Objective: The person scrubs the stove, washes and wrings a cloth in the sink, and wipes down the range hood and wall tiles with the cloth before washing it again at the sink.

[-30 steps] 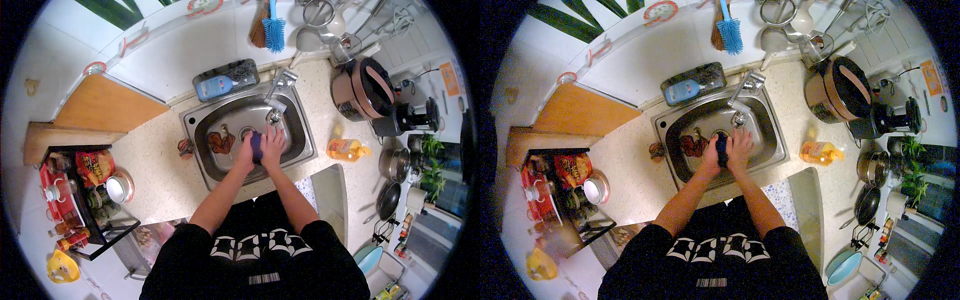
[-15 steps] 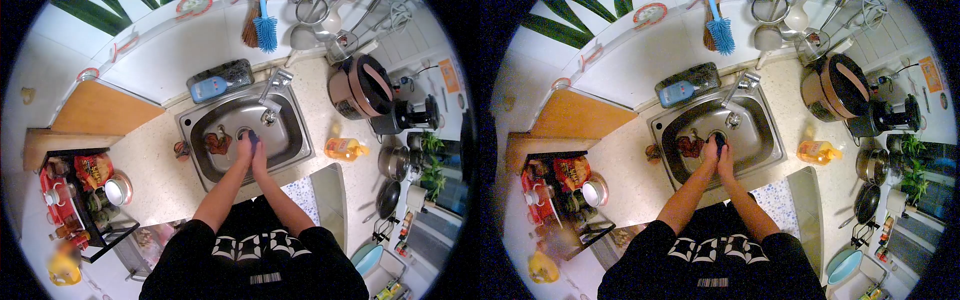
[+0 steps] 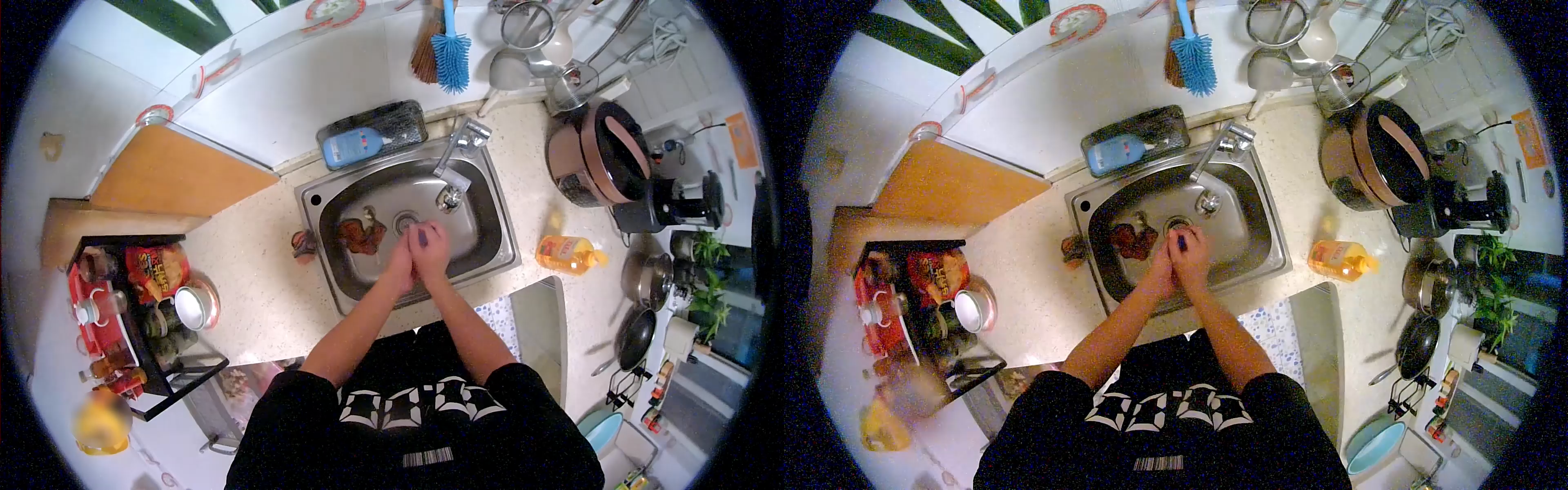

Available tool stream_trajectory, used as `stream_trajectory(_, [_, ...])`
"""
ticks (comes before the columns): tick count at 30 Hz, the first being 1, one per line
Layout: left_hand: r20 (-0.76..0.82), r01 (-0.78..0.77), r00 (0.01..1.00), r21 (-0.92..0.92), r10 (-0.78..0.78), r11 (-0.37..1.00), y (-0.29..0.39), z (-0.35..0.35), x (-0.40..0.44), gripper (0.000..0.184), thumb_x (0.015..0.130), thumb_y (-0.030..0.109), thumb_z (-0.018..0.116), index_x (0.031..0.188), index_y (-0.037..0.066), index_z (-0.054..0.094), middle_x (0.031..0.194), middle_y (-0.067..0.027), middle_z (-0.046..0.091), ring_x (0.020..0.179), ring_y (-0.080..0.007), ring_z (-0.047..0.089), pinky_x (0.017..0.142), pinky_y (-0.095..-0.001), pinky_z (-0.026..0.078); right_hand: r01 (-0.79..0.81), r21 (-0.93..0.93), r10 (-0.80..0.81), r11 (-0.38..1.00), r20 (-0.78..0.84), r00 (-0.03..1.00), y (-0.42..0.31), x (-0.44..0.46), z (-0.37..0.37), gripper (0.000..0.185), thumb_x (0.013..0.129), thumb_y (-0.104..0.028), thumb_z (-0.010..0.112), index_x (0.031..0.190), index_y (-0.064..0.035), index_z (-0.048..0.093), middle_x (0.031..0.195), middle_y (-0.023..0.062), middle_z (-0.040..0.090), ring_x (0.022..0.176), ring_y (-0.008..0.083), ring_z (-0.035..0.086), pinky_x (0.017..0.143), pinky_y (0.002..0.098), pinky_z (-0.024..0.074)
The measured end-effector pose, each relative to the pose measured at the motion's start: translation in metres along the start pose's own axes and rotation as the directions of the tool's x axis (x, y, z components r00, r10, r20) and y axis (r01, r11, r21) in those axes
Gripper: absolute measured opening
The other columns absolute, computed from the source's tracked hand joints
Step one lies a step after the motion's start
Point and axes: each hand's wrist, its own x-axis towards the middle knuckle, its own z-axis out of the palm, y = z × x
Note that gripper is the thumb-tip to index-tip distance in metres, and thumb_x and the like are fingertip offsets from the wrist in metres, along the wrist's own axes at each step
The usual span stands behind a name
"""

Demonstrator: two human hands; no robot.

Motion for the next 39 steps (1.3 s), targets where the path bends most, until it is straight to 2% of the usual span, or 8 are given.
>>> stream_trajectory(5, [-0.042, 0.059, 0.997, -0.042, -0.061, 0.997, 0.022, 0.038, -0.049, 0.093, 0.093, 0.086, 0.024, 0.149, 0.015, 0.046, 0.138, -0.0085, 0.059, 0.121, -0.0279, 0.059, 0.103, -0.0456, 0.047, -0.088, -0.244, 0.113, 0.966, 0.091, 0.989, 0.01, 0.022, 0.013, 0.051, 0.103, -0.043, 0.051, 0.09, 0.0009, 0.074, 0.088, 0.0246, 0.072, 0.079, 0.0458, 0.069, 0.076, 0.0516, 0.0561])
stream_trajectory(14, [-0.092, 0.146, 0.986, 0.074, -0.139, 0.987, 0.005, 0.006, -0.031, 0.111, 0.082, 0.097, 0.019, 0.162, 0.021, 0.025, 0.168, -0.0068, 0.024, 0.15, -0.0383, 0.027, 0.114, -0.0723, 0.012, -0.063, -0.475, 0.248, 0.878, 0.337, 0.908, 0.022, 0.037, 0.02, 0.063, 0.102, -0.052, 0.042, 0.095, 0.0001, 0.077, 0.094, 0.0265, 0.073, 0.085, 0.0461, 0.07, 0.081, 0.0552, 0.0561])
stream_trajectory(20, [-0.12, 0.097, 0.989, 0.116, -0.083, 0.989, 0.002, -0.002, -0.02, 0.101, 0.087, 0.091, 0.023, 0.16, 0.022, 0.033, 0.162, -0.0077, 0.038, 0.143, -0.032, 0.04, 0.115, -0.0644, 0.022, -0.245, -0.461, 0.407, 0.853, 0.293, 0.865, 0.041, 0.033, 0.026, 0.065, 0.101, -0.056, 0.043, 0.099, -0.0006, 0.077, 0.1, 0.0269, 0.073, 0.095, 0.0434, 0.07, 0.087, 0.052, 0.0546])
stream_trajectory(23, [-0.158, -0.103, 0.983, -0.029, 0.098, 0.994, 0.007, -0.008, 0.001, 0.081, 0.098, 0.077, 0.033, 0.153, 0.019, 0.046, 0.147, -0.0077, 0.056, 0.129, -0.0246, 0.055, 0.109, -0.045, 0.039, -0.529, -0.028, 0.518, 0.848, 0.254, 0.817, 0.043, 0.011, 0.032, 0.068, 0.102, -0.06, 0.043, 0.113, -0.0001, 0.074, 0.113, 0.0231, 0.072, 0.107, 0.0357, 0.069, 0.093, 0.0447, 0.052])
stream_trajectory(26, [-0.223, -0.368, 0.882, 0.222, 0.414, 0.903, 0.006, -0.014, 0.025, 0.07, 0.094, 0.069, 0.052, 0.133, 0.012, 0.065, 0.121, -0.0094, 0.071, 0.102, -0.0268, 0.067, 0.095, -0.037, 0.05, -0.713, 0.517, 0.594, 0.474, 0.41, 0.692, 0.001, -0.002, 0.017, 0.07, 0.103, -0.061, 0.043, 0.129, 0.0003, 0.065, 0.124, 0.0173, 0.068, 0.114, 0.0277, 0.063, 0.1, 0.0401, 0.0472])
stream_trajectory(29, [-0.076, -0.442, 0.751, 0.681, 0.656, 0.584, 0.012, 0.031, -0.016, 0.064, 0.095, 0.062, 0.06, 0.124, 0.006, 0.071, 0.108, -0.0119, 0.076, 0.089, -0.0281, 0.071, 0.086, -0.0398, 0.055, -0.6, 0.604, 0.52, 0.525, 0.33, 0.788, 0.0, 0.001, 0.011, 0.058, 0.108, -0.049, 0.041, 0.15, -0.0093, 0.049, 0.152, 0.01, 0.049, 0.139, 0.0214, 0.046, 0.114, 0.0359, 0.0367])
stream_trajectory(32, [-0.103, -0.333, 0.741, 0.802, 0.664, 0.496, 0.007, 0.068, -0.039, 0.063, 0.094, 0.058, 0.063, 0.117, 0.001, 0.074, 0.105, -0.018, 0.076, 0.09, -0.0318, 0.071, 0.084, -0.0438, 0.055, -0.444, 0.64, 0.504, 0.627, 0.102, 0.858, 0.025, 0.002, 0.027, 0.059, 0.106, -0.05, 0.045, 0.143, -0.0047, 0.056, 0.132, 0.0119, 0.063, 0.119, 0.0242, 0.059, 0.103, 0.0376, 0.0452])
stream_trajectory(39, [-0.139, -0.062, 0.668, 0.969, 0.731, 0.24, 0.026, 0.064, -0.018, 0.06, 0.096, 0.056, 0.057, 0.094, -0.001, 0.077, 0.085, -0.0282, 0.071, 0.081, -0.0465, 0.07, 0.074, -0.0514, 0.054, -0.603, 0.784, 0.596, 0.146, 0.417, 0.686, -0.006, 0.0, 0.008, 0.056, 0.107, -0.049, 0.042, 0.145, -0.0098, 0.055, 0.138, 0.0082, 0.06, 0.124, 0.0246, 0.057, 0.108, 0.0403, 0.0438])
